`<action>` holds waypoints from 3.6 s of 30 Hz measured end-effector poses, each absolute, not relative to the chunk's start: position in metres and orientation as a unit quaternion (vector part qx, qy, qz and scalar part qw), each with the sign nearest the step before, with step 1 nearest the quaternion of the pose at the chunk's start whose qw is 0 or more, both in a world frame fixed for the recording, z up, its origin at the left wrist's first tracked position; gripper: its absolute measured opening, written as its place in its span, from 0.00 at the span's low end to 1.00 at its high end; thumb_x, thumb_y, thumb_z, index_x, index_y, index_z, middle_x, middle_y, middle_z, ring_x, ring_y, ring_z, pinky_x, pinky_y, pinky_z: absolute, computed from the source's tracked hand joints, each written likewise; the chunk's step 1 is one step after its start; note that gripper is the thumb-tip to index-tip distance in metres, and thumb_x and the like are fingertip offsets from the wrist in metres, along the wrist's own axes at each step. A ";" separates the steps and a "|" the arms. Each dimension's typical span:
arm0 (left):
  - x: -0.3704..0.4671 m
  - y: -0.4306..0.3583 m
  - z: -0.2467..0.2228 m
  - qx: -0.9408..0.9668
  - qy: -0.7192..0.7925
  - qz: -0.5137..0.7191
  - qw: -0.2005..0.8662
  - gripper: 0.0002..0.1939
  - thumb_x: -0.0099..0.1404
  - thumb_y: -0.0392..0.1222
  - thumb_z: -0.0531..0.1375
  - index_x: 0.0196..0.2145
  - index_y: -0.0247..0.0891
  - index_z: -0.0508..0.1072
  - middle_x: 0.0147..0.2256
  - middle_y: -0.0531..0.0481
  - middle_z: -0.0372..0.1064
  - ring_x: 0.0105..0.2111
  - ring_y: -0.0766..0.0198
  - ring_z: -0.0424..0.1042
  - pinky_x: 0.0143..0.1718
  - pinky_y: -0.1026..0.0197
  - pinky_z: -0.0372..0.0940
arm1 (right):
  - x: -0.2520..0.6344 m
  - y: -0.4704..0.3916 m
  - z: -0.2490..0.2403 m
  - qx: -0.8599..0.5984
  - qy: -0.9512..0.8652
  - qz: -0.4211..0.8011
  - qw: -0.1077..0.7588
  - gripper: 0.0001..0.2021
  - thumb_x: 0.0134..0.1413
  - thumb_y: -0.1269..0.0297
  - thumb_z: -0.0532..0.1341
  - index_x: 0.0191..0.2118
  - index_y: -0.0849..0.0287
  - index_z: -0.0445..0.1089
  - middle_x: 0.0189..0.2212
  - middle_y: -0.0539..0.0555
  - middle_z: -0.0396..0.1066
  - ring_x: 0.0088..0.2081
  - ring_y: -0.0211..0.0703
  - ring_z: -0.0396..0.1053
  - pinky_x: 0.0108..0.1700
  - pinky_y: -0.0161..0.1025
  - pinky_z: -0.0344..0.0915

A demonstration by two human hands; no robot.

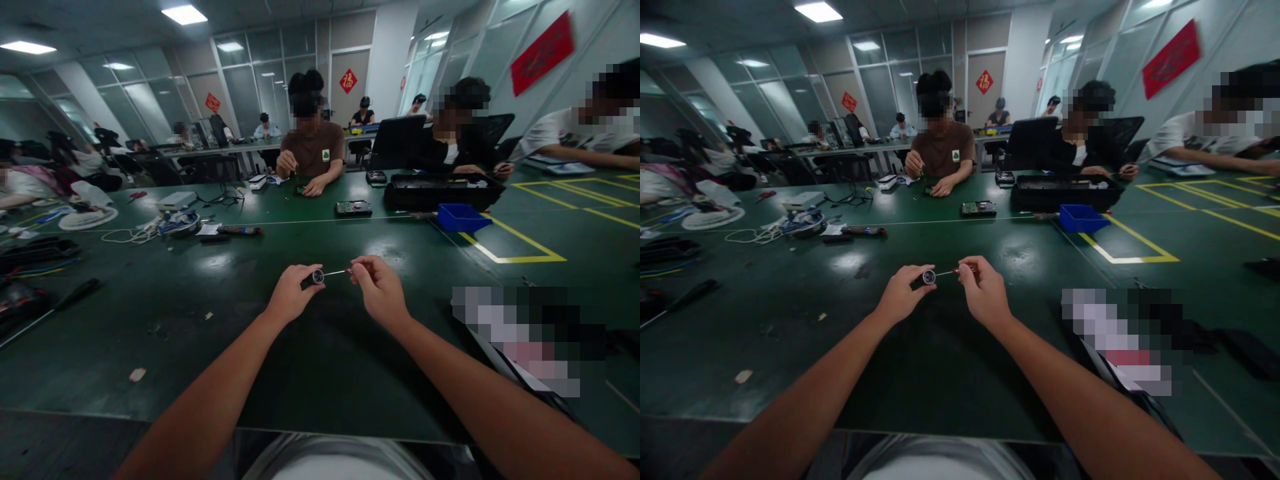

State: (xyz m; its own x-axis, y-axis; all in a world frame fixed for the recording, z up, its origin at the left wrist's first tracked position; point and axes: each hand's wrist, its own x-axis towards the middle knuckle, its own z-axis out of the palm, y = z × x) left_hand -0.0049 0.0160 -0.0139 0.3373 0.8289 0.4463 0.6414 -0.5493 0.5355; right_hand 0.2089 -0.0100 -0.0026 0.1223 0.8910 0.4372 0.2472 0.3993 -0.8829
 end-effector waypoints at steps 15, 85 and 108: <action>-0.004 0.017 -0.015 0.801 0.447 0.374 0.136 0.22 0.63 0.41 0.67 0.55 0.43 0.74 0.48 0.46 0.76 0.48 0.55 0.71 0.52 0.50 0.65 | 0.203 -0.002 -0.007 -0.448 -0.477 0.407 0.637 0.10 0.59 0.54 0.62 0.38 0.55 0.71 0.30 0.51 0.73 0.32 0.42 0.71 0.40 0.44 0.69; -0.004 0.017 -0.013 0.831 0.451 0.302 0.120 0.23 0.65 0.46 0.66 0.56 0.45 0.73 0.46 0.48 0.76 0.45 0.54 0.70 0.52 0.48 0.61 | 0.206 0.004 -0.012 -0.443 -0.520 0.374 0.628 0.11 0.62 0.51 0.58 0.39 0.54 0.66 0.30 0.51 0.73 0.31 0.42 0.72 0.37 0.43 0.71; -0.005 0.016 -0.015 0.825 0.457 0.303 0.136 0.22 0.64 0.43 0.67 0.55 0.44 0.74 0.45 0.48 0.76 0.46 0.55 0.71 0.53 0.49 0.63 | 0.209 -0.012 0.002 -0.521 -0.639 0.228 0.517 0.14 0.66 0.55 0.54 0.45 0.56 0.73 0.27 0.51 0.73 0.27 0.43 0.69 0.30 0.39 0.62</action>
State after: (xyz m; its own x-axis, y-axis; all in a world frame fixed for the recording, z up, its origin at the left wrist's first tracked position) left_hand -0.0047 0.0164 -0.0154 0.3983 0.8369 0.3753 0.6724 -0.5447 0.5011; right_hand 0.2088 -0.0121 0.0016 0.0778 0.9027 0.4233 0.4303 0.3526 -0.8310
